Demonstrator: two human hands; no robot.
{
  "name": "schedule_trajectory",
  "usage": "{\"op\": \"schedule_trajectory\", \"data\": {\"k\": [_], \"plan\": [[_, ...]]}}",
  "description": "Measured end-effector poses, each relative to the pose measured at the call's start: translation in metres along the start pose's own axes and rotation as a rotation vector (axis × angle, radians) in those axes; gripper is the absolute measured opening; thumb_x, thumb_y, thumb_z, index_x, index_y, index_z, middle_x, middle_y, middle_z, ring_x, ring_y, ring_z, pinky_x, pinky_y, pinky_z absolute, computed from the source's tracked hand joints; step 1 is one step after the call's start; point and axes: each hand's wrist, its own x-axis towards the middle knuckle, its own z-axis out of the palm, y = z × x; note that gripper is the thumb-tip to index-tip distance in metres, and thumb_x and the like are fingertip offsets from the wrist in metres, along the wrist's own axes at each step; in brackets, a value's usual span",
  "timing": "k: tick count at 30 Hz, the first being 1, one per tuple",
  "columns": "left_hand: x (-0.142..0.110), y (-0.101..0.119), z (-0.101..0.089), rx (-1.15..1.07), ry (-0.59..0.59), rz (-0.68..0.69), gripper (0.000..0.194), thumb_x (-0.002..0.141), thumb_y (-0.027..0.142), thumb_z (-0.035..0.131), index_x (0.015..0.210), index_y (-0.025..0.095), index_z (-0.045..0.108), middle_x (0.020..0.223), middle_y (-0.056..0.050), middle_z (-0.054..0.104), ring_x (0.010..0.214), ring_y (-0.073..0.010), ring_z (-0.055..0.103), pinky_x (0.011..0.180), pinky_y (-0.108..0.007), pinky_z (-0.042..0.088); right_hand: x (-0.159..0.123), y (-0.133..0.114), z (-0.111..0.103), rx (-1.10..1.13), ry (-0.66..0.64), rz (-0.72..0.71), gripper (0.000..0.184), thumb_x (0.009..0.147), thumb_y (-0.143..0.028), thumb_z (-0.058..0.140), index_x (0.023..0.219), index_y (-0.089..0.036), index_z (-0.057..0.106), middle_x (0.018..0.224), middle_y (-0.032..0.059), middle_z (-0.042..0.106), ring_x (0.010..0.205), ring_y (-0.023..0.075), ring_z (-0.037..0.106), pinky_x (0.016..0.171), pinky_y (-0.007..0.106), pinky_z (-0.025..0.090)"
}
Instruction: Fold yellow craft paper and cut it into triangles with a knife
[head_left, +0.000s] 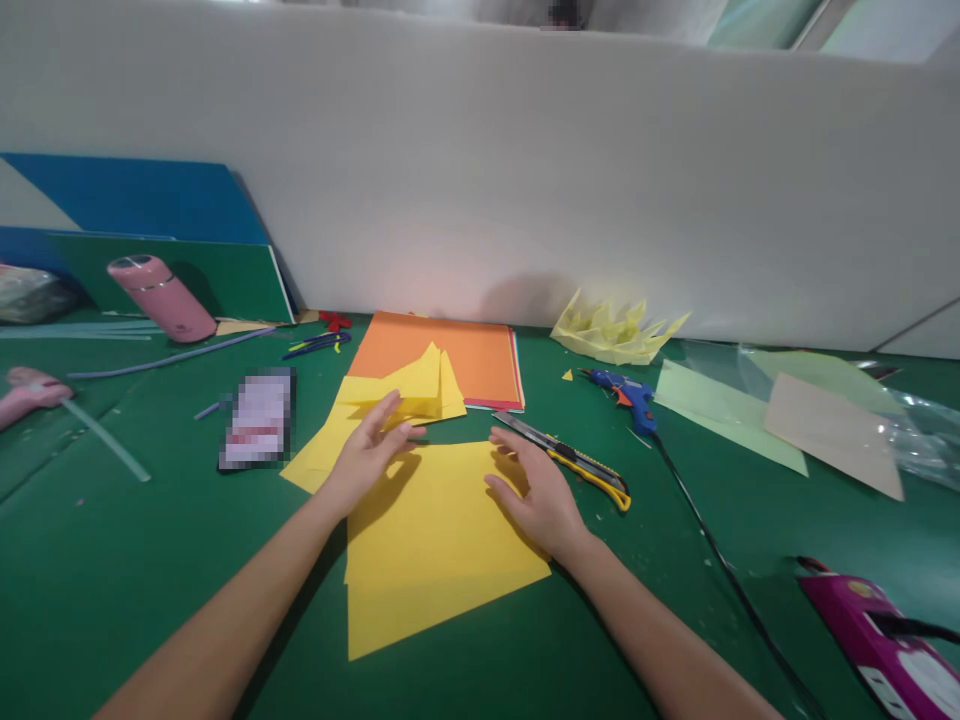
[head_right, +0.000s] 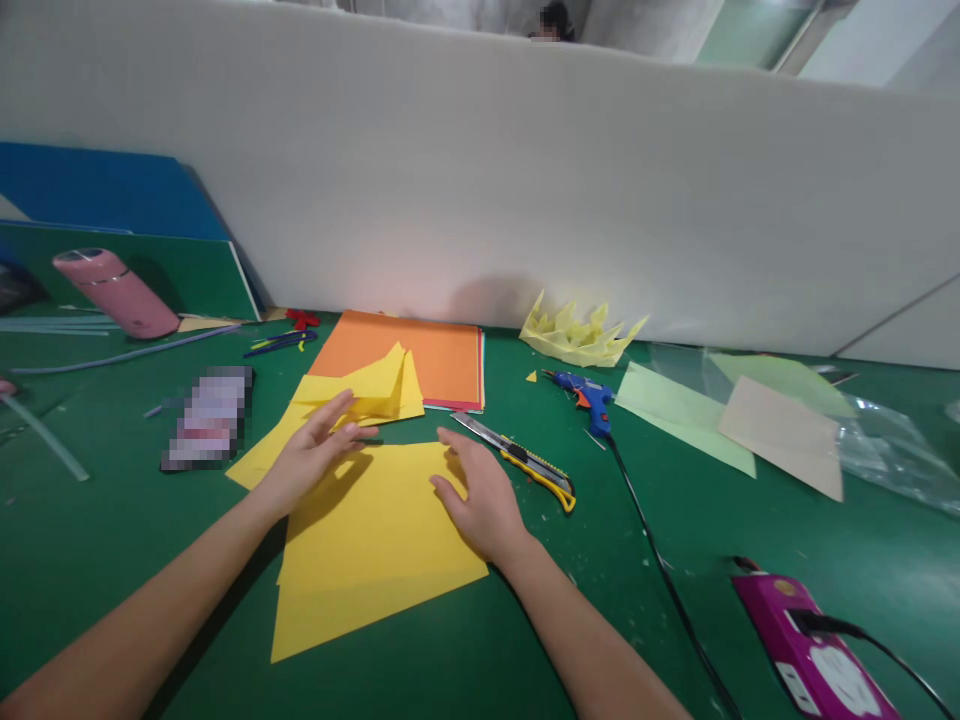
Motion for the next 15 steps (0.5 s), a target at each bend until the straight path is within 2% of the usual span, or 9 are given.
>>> {"op": "schedule_trajectory", "data": {"k": [1,4,8,10,13,15], "plan": [[0.0002,-0.0015,-0.0001,0.009,-0.021,-0.017,0.061,0.073,0.045,0.068,0.129,0.028,0.049,0.147,-0.01,0.038,0.096,-0.0214,0.067,0.077,-0.032,0.056,0.0001,-0.0001,-0.0006,-0.039,-0.037,-0.018,0.044,0.087,-0.028,0.051,0.13,-0.022,0.045,0.122,0.0116,0.059,0.11,0.0257,0.056,0.094,0.045,0.046],[0.0001,-0.0039,-0.0021,0.041,-0.04,-0.052,0.06,0.075,0.042,0.067,0.13,0.027,0.049,0.14,-0.012,0.047,0.098,-0.0236,0.067,0.077,-0.033,0.056,0.0007,0.0006,-0.0015,-0.131,-0.112,-0.029,0.044,0.086,-0.029,0.051,0.129,-0.02,0.048,0.125,0.0118,0.058,0.118,0.0268,0.052,0.099,0.047,0.042],[-0.0007,-0.0021,-0.0045,0.076,-0.088,-0.059,0.068,0.074,0.045,0.067,0.134,0.024,0.045,0.125,-0.013,0.061,0.097,-0.0254,0.067,0.076,-0.035,0.055,0.0023,0.0039,-0.0026,-0.191,-0.134,0.033,0.051,0.083,-0.034,0.058,0.131,-0.019,0.047,0.126,0.0127,0.058,0.116,0.029,0.053,0.098,0.049,0.042],[-0.0008,-0.0007,-0.004,0.09,-0.134,-0.052,0.071,0.073,0.048,0.067,0.135,0.023,0.044,0.123,-0.014,0.062,0.093,-0.0251,0.068,0.074,-0.035,0.054,0.0031,0.0057,-0.0032,-0.21,-0.14,0.058,0.055,0.082,-0.036,0.06,0.132,-0.019,0.047,0.123,0.0129,0.059,0.115,0.0296,0.053,0.096,0.05,0.043],[0.0001,-0.0001,-0.0023,0.081,-0.163,-0.016,0.072,0.07,0.051,0.066,0.133,0.025,0.045,0.135,-0.015,0.052,0.081,-0.0212,0.069,0.065,-0.032,0.053,0.0035,0.0065,-0.0033,-0.214,-0.139,0.079,0.054,0.081,-0.036,0.06,0.131,-0.019,0.047,0.119,0.0125,0.061,0.112,0.0292,0.055,0.093,0.048,0.045],[0.0006,-0.0004,-0.0017,0.082,-0.165,0.001,0.073,0.07,0.053,0.065,0.133,0.024,0.045,0.127,-0.013,0.057,0.067,-0.016,0.067,0.057,-0.029,0.051,0.0028,0.0057,-0.0023,-0.195,-0.13,0.087,0.052,0.081,-0.034,0.06,0.13,-0.021,0.048,0.116,0.0114,0.062,0.11,0.0289,0.055,0.092,0.048,0.045]]}}
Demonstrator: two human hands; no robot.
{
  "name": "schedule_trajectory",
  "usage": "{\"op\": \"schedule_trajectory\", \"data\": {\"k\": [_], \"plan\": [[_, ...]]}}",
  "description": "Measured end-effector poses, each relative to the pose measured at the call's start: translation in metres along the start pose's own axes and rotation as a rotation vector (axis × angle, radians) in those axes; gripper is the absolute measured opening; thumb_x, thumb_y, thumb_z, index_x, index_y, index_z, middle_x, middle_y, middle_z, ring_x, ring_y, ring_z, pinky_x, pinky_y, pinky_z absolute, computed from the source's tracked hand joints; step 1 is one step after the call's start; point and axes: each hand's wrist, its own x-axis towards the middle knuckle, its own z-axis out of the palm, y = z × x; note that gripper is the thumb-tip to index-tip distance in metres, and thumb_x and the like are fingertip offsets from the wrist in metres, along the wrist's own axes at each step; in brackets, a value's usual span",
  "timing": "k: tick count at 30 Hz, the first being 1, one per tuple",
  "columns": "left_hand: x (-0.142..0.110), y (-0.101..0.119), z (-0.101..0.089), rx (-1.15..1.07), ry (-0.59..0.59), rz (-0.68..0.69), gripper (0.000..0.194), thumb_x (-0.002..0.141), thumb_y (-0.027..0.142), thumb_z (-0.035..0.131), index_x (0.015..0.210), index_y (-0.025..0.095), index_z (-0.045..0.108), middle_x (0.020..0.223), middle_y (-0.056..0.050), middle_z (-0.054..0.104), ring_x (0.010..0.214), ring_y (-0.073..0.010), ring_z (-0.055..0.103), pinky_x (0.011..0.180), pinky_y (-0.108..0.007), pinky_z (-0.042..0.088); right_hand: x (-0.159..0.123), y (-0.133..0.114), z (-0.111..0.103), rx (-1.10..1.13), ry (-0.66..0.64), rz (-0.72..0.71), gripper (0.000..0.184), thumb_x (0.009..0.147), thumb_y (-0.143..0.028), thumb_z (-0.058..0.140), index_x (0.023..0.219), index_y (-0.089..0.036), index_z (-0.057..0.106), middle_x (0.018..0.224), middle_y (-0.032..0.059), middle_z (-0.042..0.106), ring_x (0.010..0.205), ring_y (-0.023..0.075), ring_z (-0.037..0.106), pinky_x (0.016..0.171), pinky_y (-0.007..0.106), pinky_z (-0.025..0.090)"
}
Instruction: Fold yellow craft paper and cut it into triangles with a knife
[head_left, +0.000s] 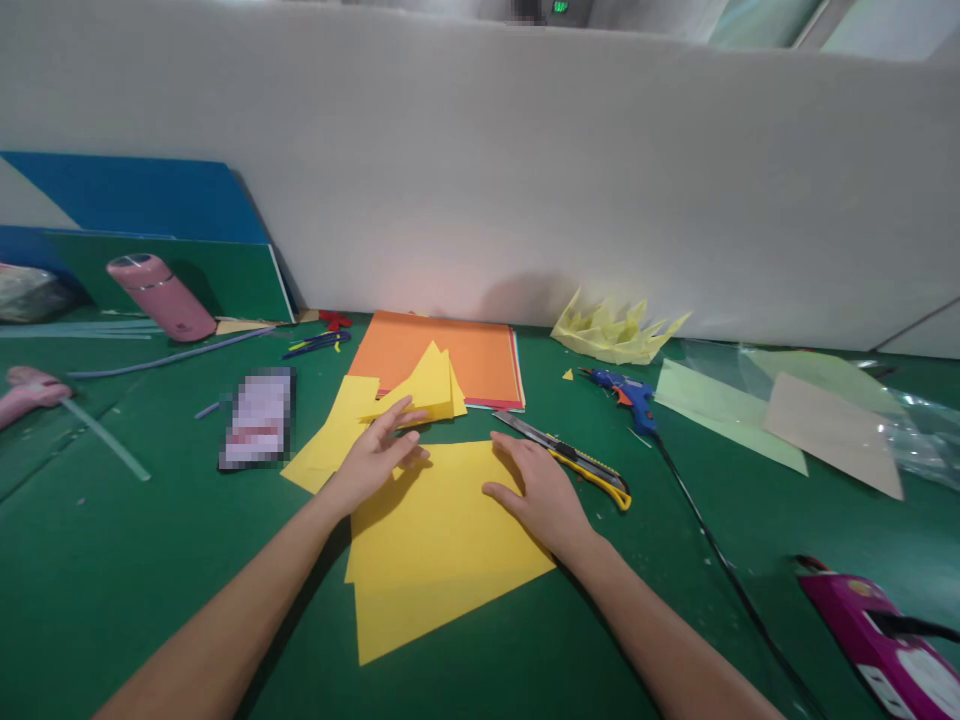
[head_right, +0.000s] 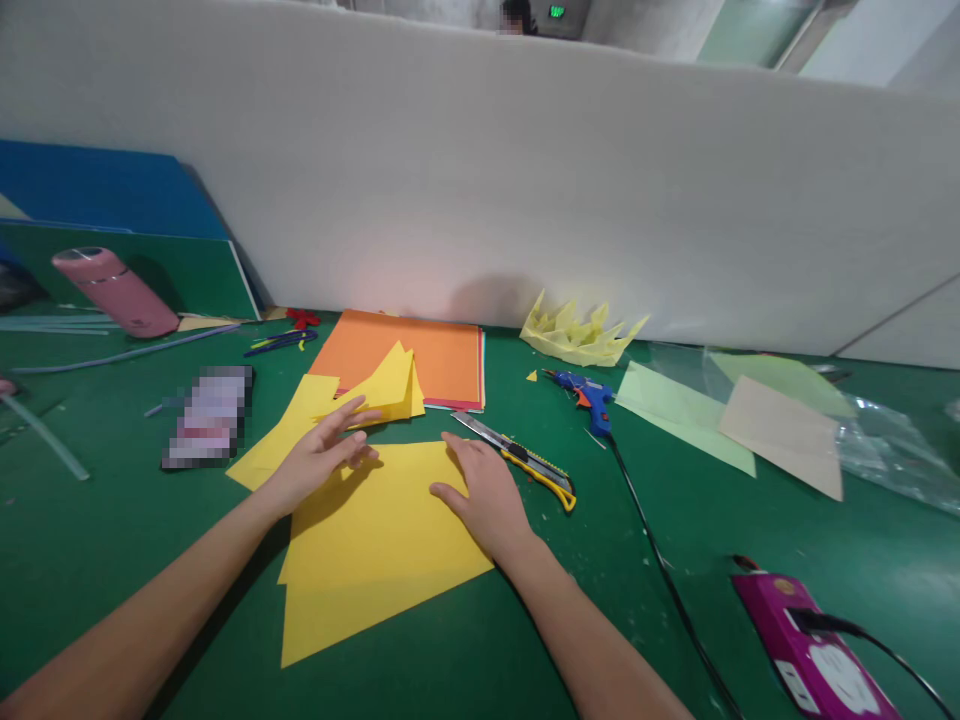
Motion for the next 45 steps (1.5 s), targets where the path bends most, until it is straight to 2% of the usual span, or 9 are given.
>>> {"op": "schedule_trajectory", "data": {"k": [5,11,16,19,22,31,36,40,45], "plan": [[-0.004,0.002,0.002,0.236,-0.019,0.073,0.045,0.075,0.047,0.059,0.11,0.018,0.061,0.078,-0.004,0.066,0.055,-0.0139,0.058,0.05,-0.027,0.046,-0.002,-0.003,0.004,0.144,0.089,0.015,0.045,0.08,-0.024,0.057,0.124,-0.022,0.049,0.105,0.0089,0.063,0.098,0.0263,0.059,0.087,0.045,0.047],[-0.018,0.009,0.013,0.714,-0.157,0.301,0.033,0.076,0.036,0.065,0.107,0.023,0.063,0.113,-0.007,0.064,0.106,-0.0264,0.055,0.089,-0.04,0.045,0.002,-0.001,0.002,0.182,0.162,0.017,0.028,0.08,-0.015,0.047,0.106,-0.018,0.057,0.083,0.0062,0.063,0.081,0.0238,0.059,0.075,0.04,0.05],[-0.021,0.006,0.021,0.872,-0.245,0.336,0.04,0.075,0.033,0.069,0.113,0.023,0.059,0.116,-0.008,0.061,0.107,-0.0283,0.053,0.09,-0.042,0.044,0.004,0.004,0.002,0.094,0.153,-0.021,0.033,0.083,-0.02,0.048,0.115,-0.015,0.055,0.102,0.0124,0.065,0.096,0.0275,0.058,0.087,0.046,0.046],[-0.021,0.005,0.023,0.902,-0.257,0.345,0.045,0.074,0.033,0.071,0.116,0.022,0.057,0.117,-0.008,0.059,0.106,-0.0285,0.052,0.09,-0.041,0.044,0.004,0.006,0.004,0.07,0.127,-0.027,0.039,0.083,-0.022,0.05,0.122,-0.016,0.052,0.11,0.0125,0.064,0.102,0.0288,0.056,0.091,0.048,0.044],[-0.022,0.003,0.023,0.903,-0.251,0.333,0.048,0.075,0.033,0.071,0.119,0.021,0.054,0.119,-0.008,0.057,0.108,-0.0285,0.05,0.092,-0.043,0.043,0.004,0.006,0.005,0.123,0.135,-0.008,0.038,0.082,-0.018,0.049,0.12,-0.019,0.052,0.099,0.0085,0.066,0.096,0.0261,0.059,0.088,0.045,0.046],[-0.023,0.002,0.023,0.866,-0.255,0.315,0.054,0.077,0.029,0.07,0.125,0.019,0.049,0.115,-0.009,0.059,0.108,-0.0271,0.049,0.092,-0.042,0.042,0.004,0.002,0.004,0.365,0.294,-0.044,0.025,0.086,-0.016,0.046,0.109,-0.022,0.054,0.086,0.0042,0.062,0.077,0.0183,0.06,0.072,0.033,0.051],[-0.024,0.009,0.022,0.885,-0.23,0.339,0.014,0.083,0.025,0.06,0.094,0.018,0.064,0.088,-0.005,0.065,0.09,-0.0241,0.056,0.08,-0.037,0.045,0.002,-0.003,0.007,0.555,0.374,-0.068,0.029,0.087,-0.018,0.048,0.115,-0.026,0.05,0.092,0.0034,0.06,0.078,0.0156,0.06,0.07,0.029,0.051],[-0.023,0.012,0.013,0.802,-0.121,0.263,0.014,0.085,0.026,0.053,0.082,0.019,0.064,0.088,-0.005,0.065,0.083,-0.0214,0.06,0.075,-0.034,0.046,0.002,0.001,0.006,0.644,0.261,0.006,0.043,0.081,-0.024,0.058,0.123,-0.025,0.047,0.093,0.0035,0.062,0.067,0.0135,0.06,0.063,0.028,0.052],[-0.017,0.008,0.002,0.675,0.028,0.115,0.021,0.08,0.036,0.055,0.09,0.019,0.064,0.095,-0.007,0.069,0.087,-0.0244,0.063,0.077,-0.036,0.048,0.004,0.004,0.002,0.546,0.203,-0.003,0.021,0.078,-0.024,0.057,0.099,-0.021,0.062,0.098,0.0067,0.069,0.089,0.0215,0.065,0.08,0.035,0.053]]}}
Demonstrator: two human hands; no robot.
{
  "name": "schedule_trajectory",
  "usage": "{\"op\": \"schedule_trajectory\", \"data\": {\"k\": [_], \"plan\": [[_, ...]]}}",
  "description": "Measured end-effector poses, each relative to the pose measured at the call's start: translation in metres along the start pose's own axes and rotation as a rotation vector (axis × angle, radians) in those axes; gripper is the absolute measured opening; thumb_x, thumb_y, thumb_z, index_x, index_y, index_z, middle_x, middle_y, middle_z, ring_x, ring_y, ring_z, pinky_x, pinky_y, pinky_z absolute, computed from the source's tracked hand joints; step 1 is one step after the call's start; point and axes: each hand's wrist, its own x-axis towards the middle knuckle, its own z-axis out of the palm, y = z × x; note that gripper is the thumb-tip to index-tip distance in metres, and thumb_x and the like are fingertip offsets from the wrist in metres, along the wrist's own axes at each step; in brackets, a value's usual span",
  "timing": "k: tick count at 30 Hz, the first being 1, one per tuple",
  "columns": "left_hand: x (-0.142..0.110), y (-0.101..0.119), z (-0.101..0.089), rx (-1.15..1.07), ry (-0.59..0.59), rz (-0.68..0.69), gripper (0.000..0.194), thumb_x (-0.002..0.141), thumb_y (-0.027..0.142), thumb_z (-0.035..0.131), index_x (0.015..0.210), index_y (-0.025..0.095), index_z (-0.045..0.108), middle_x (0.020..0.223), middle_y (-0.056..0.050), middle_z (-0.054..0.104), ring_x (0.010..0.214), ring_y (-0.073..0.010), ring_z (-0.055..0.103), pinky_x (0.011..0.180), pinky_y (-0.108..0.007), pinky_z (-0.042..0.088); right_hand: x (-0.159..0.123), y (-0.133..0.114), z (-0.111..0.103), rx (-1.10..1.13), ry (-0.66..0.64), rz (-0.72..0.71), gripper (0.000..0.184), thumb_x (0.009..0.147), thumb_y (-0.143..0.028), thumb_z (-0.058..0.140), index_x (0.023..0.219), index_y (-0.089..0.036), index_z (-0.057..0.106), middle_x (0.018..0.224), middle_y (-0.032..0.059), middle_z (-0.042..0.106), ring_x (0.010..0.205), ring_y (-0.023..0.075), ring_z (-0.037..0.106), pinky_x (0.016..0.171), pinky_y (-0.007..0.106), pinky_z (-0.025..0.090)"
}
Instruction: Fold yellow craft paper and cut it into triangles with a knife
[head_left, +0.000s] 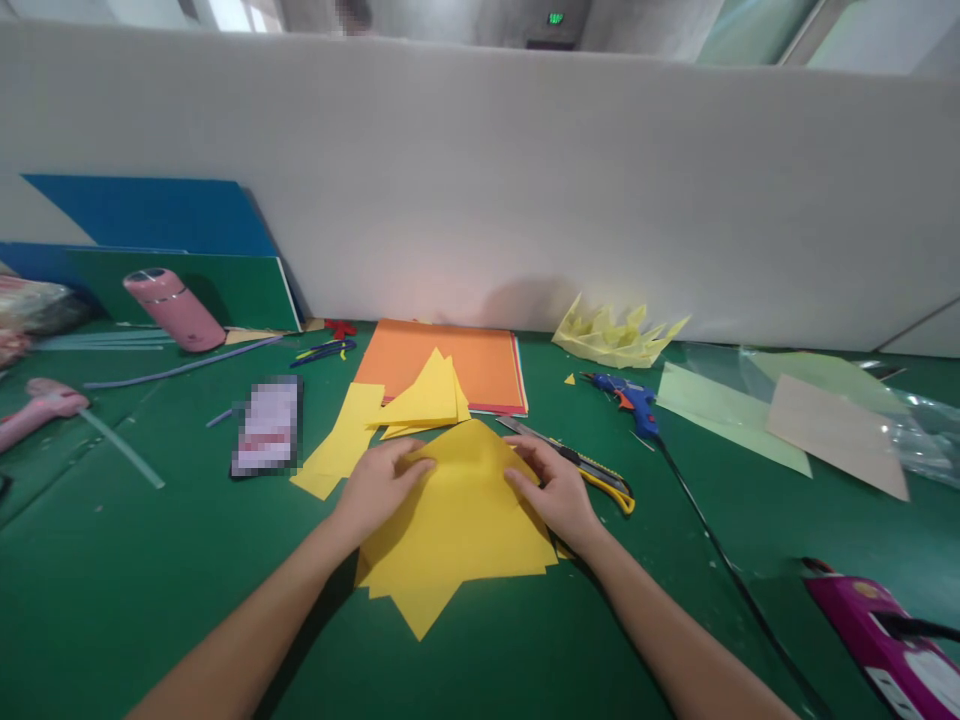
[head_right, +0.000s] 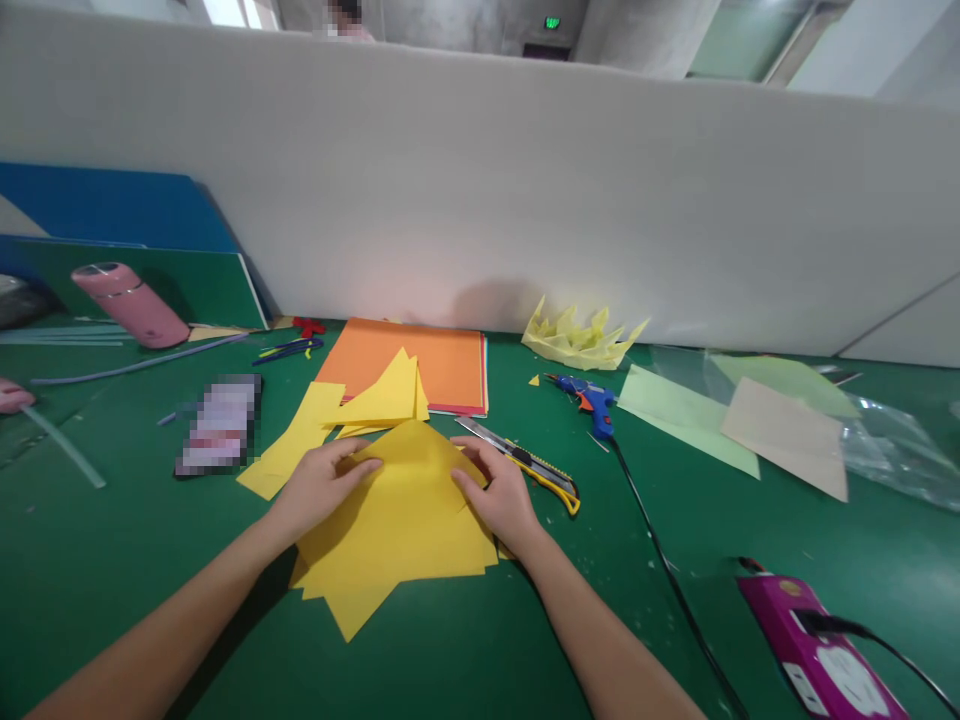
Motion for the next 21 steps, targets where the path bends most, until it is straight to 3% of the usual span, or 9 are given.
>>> {"op": "schedule_trajectory", "data": {"k": [3,5,8,12,17,21], "plan": [[0.003,-0.005,0.0,-0.083,-0.02,-0.012,0.025,0.078,0.037,0.054,0.093,0.019,0.063,0.094,-0.007,0.069,0.081,-0.0229,0.064,0.072,-0.034,0.05,0.001,-0.002,-0.002,-0.081,0.029,-0.051,0.011,0.079,-0.021,0.054,0.084,-0.021,0.063,0.083,0.0043,0.07,0.078,0.0202,0.066,0.072,0.033,0.054],[0.004,-0.008,0.001,-0.13,-0.011,0.026,0.023,0.077,0.035,0.052,0.093,0.019,0.062,0.093,-0.006,0.069,0.079,-0.0214,0.064,0.07,-0.033,0.05,0.001,-0.002,-0.005,-0.14,0.041,-0.119,0.015,0.077,-0.015,0.05,0.078,-0.022,0.063,0.079,0.0033,0.069,0.076,0.0196,0.066,0.071,0.033,0.054],[0.005,-0.009,0.001,-0.16,-0.013,0.106,0.017,0.077,0.027,0.047,0.086,0.02,0.06,0.09,-0.005,0.069,0.08,-0.0203,0.064,0.071,-0.032,0.051,0.001,-0.001,-0.008,-0.232,0.026,-0.261,0.026,0.073,-0.006,0.044,0.078,-0.022,0.064,0.08,0.0038,0.069,0.082,0.02,0.065,0.076,0.035,0.052],[0.005,-0.011,0.002,-0.134,-0.029,0.15,0.024,0.069,0.016,0.041,0.082,0.021,0.061,0.092,-0.004,0.07,0.088,-0.0217,0.064,0.077,-0.036,0.05,-0.002,-0.002,-0.011,-0.321,-0.101,-0.38,0.035,0.068,-0.003,0.043,0.086,-0.022,0.066,0.091,0.0064,0.069,0.088,0.0202,0.064,0.08,0.037,0.052],[0.008,-0.014,0.002,-0.291,-0.084,0.079,0.018,0.068,0.019,0.041,0.072,0.021,0.058,0.091,-0.005,0.07,0.091,-0.0227,0.064,0.085,-0.04,0.048,-0.008,-0.002,-0.01,-0.258,-0.268,-0.319,0.049,0.057,-0.004,0.045,0.099,-0.021,0.065,0.113,0.0085,0.067,0.104,0.0226,0.062,0.089,0.039,0.051],[0.008,-0.009,-0.006,-0.4,-0.235,0.032,0.019,0.068,0.022,0.041,0.063,0.02,0.059,0.091,-0.005,0.07,0.094,-0.0227,0.062,0.092,-0.04,0.043,-0.009,0.003,-0.011,-0.146,-0.22,-0.251,0.057,0.048,-0.002,0.036,0.092,-0.021,0.067,0.106,0.0051,0.07,0.1,0.0195,0.065,0.089,0.036,0.052]]}}
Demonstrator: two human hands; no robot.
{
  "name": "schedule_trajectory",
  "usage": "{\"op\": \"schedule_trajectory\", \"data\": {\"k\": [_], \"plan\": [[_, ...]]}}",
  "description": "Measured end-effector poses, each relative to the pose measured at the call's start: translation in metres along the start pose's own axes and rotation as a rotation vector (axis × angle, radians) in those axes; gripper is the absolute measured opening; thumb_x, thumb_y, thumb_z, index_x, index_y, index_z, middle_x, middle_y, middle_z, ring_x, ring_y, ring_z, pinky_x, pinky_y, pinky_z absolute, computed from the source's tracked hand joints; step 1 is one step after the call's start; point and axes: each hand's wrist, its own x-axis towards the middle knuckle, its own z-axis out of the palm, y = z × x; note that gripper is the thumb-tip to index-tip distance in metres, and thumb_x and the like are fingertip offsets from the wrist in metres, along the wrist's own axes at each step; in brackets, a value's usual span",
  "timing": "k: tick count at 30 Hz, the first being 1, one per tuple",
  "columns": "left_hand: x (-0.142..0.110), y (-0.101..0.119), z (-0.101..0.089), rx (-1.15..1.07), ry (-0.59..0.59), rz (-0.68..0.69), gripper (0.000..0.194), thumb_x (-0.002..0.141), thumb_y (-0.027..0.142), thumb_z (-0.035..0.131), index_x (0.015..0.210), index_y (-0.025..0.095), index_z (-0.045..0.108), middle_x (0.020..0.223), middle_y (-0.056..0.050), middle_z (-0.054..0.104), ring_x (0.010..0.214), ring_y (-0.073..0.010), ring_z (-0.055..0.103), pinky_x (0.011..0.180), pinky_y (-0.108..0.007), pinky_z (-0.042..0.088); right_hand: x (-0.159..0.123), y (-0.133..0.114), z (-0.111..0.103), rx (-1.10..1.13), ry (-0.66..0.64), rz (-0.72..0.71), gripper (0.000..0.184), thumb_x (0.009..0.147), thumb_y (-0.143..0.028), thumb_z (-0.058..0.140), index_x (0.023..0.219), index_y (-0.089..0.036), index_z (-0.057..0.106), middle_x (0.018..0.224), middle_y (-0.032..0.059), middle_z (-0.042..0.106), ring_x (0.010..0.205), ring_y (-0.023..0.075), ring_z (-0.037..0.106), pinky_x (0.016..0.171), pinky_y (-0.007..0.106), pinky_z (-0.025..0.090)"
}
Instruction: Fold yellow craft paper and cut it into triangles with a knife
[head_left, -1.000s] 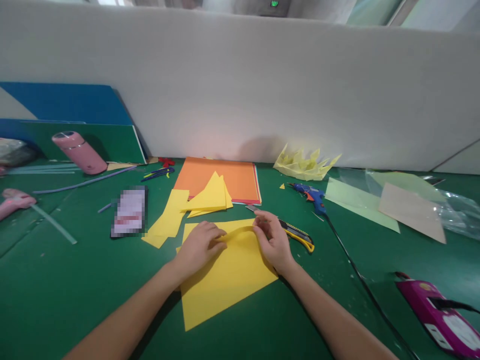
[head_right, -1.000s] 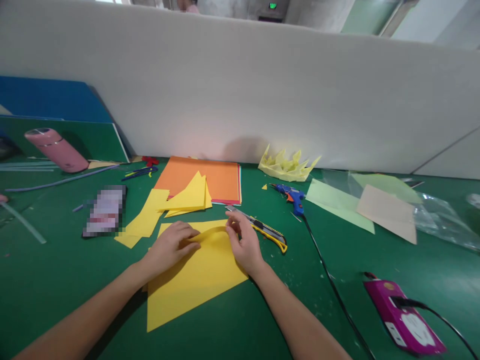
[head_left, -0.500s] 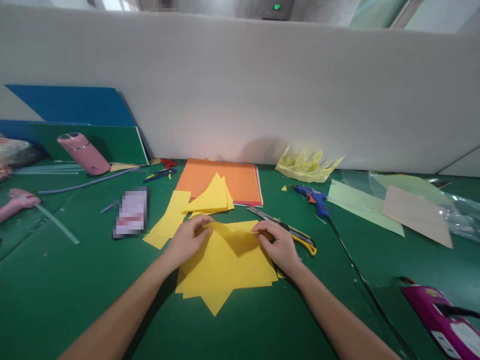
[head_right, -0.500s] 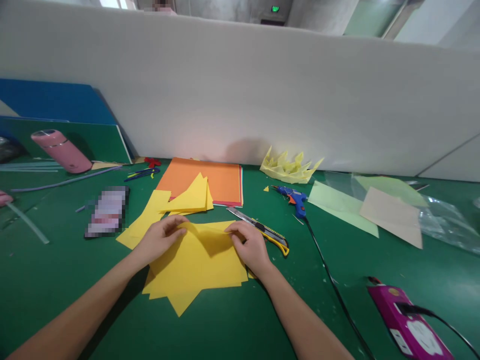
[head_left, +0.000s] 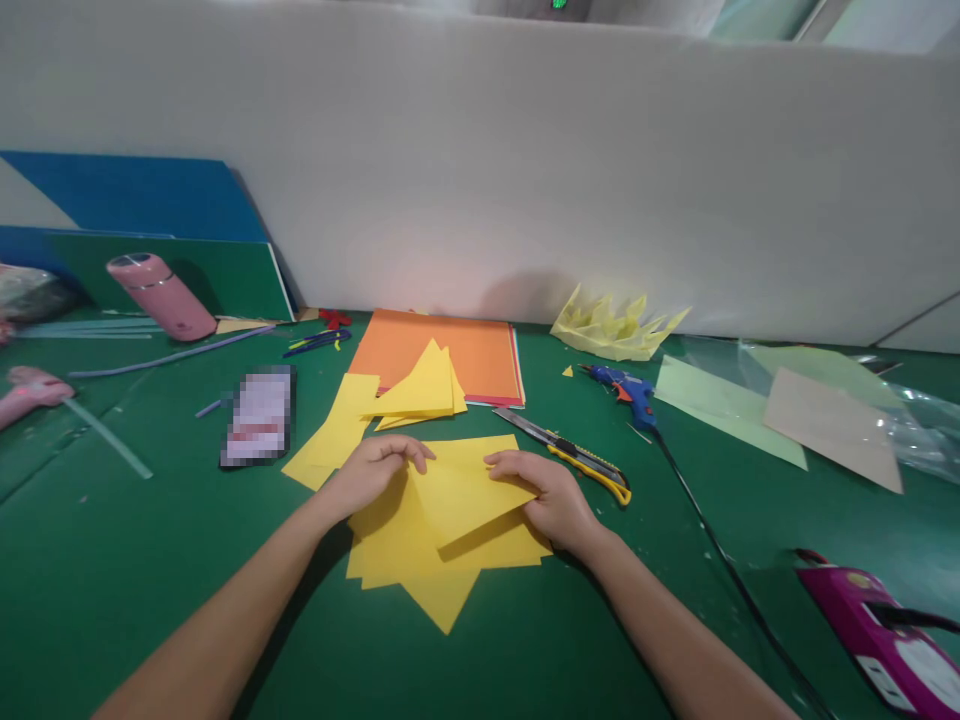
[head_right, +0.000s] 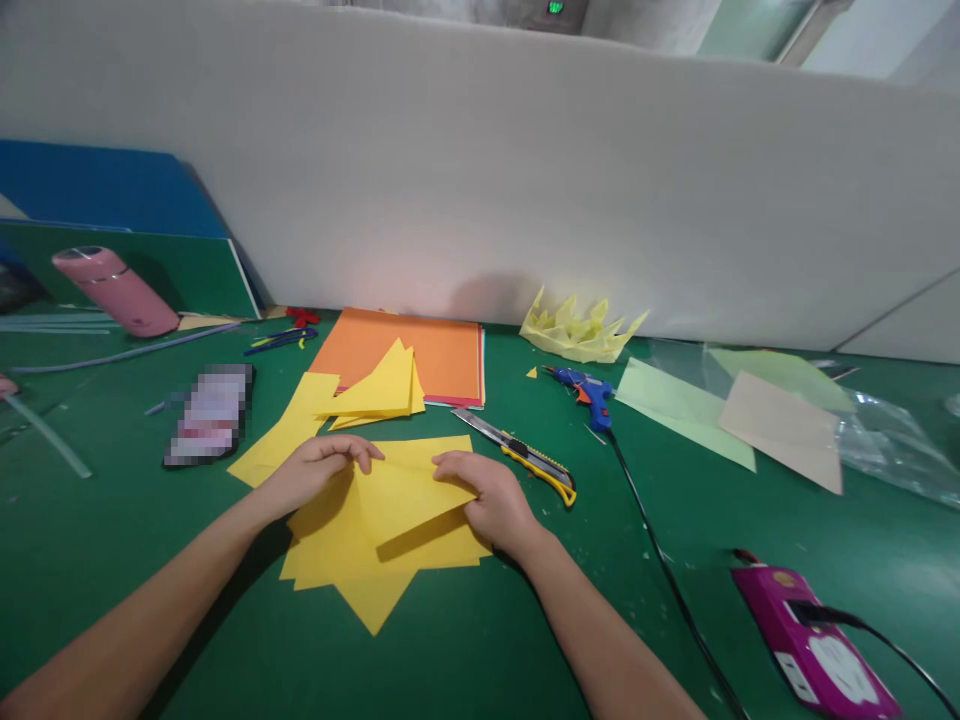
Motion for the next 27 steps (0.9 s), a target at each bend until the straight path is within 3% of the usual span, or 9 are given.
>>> {"op": "schedule_trajectory", "data": {"k": [3,6,9,11,15,19,21,24,27], "plan": [[-0.004,0.011,0.001,-0.076,-0.069,-0.103,0.018,0.073,0.031,0.046,0.07,0.02,0.06,0.085,-0.005,0.069,0.086,-0.0219,0.063,0.081,-0.036,0.047,0.001,0.001,0.0,0.055,0.099,0.027,0.05,0.052,-0.002,0.036,0.084,-0.022,0.068,0.098,0.0035,0.072,0.094,0.0189,0.067,0.085,0.035,0.053],[-0.009,0.02,0.009,-0.034,-0.148,-0.125,0.024,0.069,0.04,0.062,0.083,0.02,0.061,0.09,-0.004,0.068,0.078,-0.0194,0.062,0.072,-0.032,0.049,0.002,-0.004,0.001,0.097,0.144,0.081,0.045,0.059,-0.003,0.04,0.086,-0.023,0.069,0.093,0.0031,0.072,0.091,0.0189,0.066,0.081,0.034,0.053],[-0.012,0.025,0.02,0.026,-0.227,-0.141,0.034,0.067,0.037,0.067,0.096,0.021,0.064,0.103,-0.007,0.068,0.091,-0.0221,0.063,0.077,-0.032,0.049,0.003,-0.01,0.004,0.196,0.158,0.194,0.036,0.068,-0.009,0.052,0.098,-0.023,0.066,0.091,0.0044,0.069,0.082,0.0179,0.066,0.074,0.032,0.055],[-0.013,0.027,0.026,0.042,-0.255,-0.156,0.032,0.069,0.036,0.065,0.098,0.022,0.067,0.103,-0.006,0.07,0.093,-0.0235,0.064,0.078,-0.033,0.049,0.004,-0.013,0.006,0.308,0.186,0.276,0.043,0.071,-0.016,0.06,0.113,-0.024,0.058,0.093,0.0052,0.067,0.073,0.0156,0.065,0.071,0.031,0.055],[-0.014,0.03,0.031,-0.06,-0.161,-0.216,0.022,0.071,0.038,0.063,0.083,0.02,0.068,0.088,-0.005,0.072,0.078,-0.0215,0.066,0.067,-0.03,0.05,0.008,-0.014,0.004,0.562,0.251,0.397,0.073,0.069,-0.03,0.07,0.133,-0.027,0.034,0.103,0.0062,0.063,0.079,0.0169,0.065,0.074,0.033,0.055],[-0.014,0.029,0.033,-0.247,-0.016,-0.323,0.027,0.074,0.045,0.06,0.076,0.018,0.063,0.071,-0.003,0.068,0.065,-0.0194,0.064,0.058,-0.029,0.049,0.009,-0.015,0.002,0.774,0.24,0.546,0.069,0.071,-0.049,0.067,0.129,-0.027,0.035,0.101,0.0055,0.063,0.077,0.0172,0.065,0.065,0.028,0.054],[-0.014,0.028,0.035,-0.286,0.046,-0.315,0.028,0.075,0.046,0.058,0.079,0.018,0.062,0.075,-0.005,0.069,0.069,-0.0209,0.065,0.061,-0.031,0.05,0.009,-0.019,0.003,0.844,0.16,0.604,0.07,0.069,-0.054,0.068,0.127,-0.026,0.038,0.093,0.0041,0.066,0.071,0.0174,0.066,0.06,0.028,0.054],[-0.015,0.028,0.04,-0.263,0.1,-0.281,0.033,0.078,0.048,0.054,0.087,0.017,0.061,0.09,-0.009,0.07,0.081,-0.0247,0.066,0.066,-0.035,0.052,0.009,-0.029,0.008,0.881,0.028,0.666,0.07,0.06,-0.051,0.078,0.117,-0.023,0.047,0.089,0.004,0.07,0.073,0.0203,0.068,0.067,0.033,0.055],[-0.018,0.032,0.045,-0.235,0.069,-0.216,0.037,0.08,0.047,0.052,0.101,0.017,0.057,0.108,-0.013,0.066,0.097,-0.0276,0.063,0.072,-0.036,0.053,0.008,-0.035,0.013,0.829,0.004,0.724,0.06,0.055,-0.047,0.082,0.103,-0.019,0.058,0.095,0.0071,0.071,0.08,0.024,0.068,0.072,0.036,0.055]]}}
